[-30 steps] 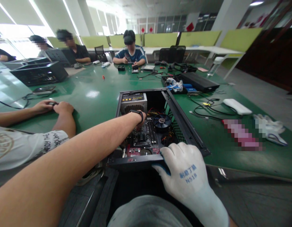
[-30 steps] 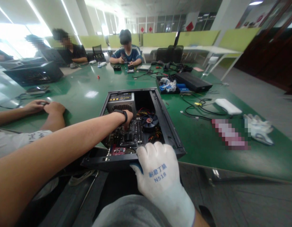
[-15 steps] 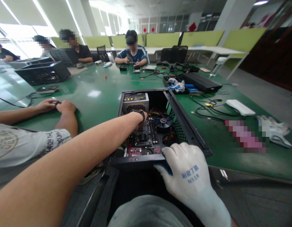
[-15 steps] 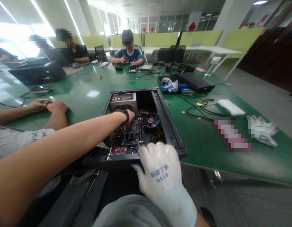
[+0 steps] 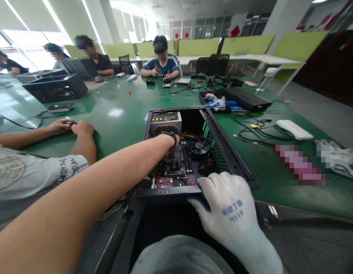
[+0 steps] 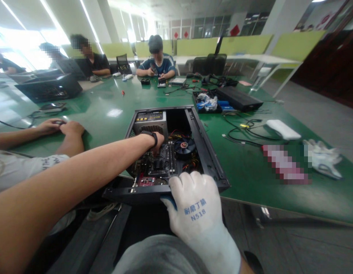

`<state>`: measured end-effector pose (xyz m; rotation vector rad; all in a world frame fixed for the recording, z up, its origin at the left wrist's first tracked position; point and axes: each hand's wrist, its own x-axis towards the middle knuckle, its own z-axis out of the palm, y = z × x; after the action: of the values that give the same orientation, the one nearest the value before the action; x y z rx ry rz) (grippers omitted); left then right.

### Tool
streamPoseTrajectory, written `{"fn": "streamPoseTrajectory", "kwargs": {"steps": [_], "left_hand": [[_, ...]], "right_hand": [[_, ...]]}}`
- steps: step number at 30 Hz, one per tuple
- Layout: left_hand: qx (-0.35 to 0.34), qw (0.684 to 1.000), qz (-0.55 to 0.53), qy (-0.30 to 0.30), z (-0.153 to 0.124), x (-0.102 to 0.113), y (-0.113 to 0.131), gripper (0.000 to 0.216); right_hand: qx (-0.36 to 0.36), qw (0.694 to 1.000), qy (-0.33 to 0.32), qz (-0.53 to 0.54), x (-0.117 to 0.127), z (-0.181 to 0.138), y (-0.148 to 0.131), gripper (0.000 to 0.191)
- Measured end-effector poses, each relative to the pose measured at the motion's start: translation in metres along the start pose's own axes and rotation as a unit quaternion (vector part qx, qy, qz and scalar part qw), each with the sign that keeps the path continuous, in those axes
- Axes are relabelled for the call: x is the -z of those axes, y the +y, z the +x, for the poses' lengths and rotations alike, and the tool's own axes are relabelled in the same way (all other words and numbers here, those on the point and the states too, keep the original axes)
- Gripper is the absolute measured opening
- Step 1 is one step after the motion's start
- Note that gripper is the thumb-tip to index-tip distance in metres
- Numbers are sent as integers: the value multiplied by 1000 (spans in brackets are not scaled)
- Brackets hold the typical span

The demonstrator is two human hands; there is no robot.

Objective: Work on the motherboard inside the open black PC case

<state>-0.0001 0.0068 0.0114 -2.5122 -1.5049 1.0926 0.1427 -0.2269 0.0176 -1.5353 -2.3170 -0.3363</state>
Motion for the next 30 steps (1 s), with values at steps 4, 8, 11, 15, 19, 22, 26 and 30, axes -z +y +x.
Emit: {"fn": "streamPoseTrajectory", "kwargs": {"steps": [4,8,11,15,19,22,26,30], "left_hand": [[12,1000,-16,10,6,-3,0,52],[10,999,-45,19,13,-8,-2,52],[9,998,-50,28,11,-6,-2,54],[24,995,-94,24,1,-1,1,51],[25,996,-84,11,-5,1,2,52],[22,997,-70,3,-3,-1,1,51],[11,999,-35,-2,2,-2,-1,51],[4,1000,-28,-13,10,-7,-3,49]], "right_hand": [[-2,1000,-2,-2,1,0,0,26],[2,1000,6,-5,1,0,-1,27],[4,1000,9,-5,1,0,-1,27],[0,1000,3,-4,1,0,-1,27],[1,1000,4,-3,0,0,-1,28],[4,1000,6,-2,1,1,-1,28],[0,1000,3,-3,2,1,-1,27],[-4,1000,-1,-5,1,1,-1,28]]}}
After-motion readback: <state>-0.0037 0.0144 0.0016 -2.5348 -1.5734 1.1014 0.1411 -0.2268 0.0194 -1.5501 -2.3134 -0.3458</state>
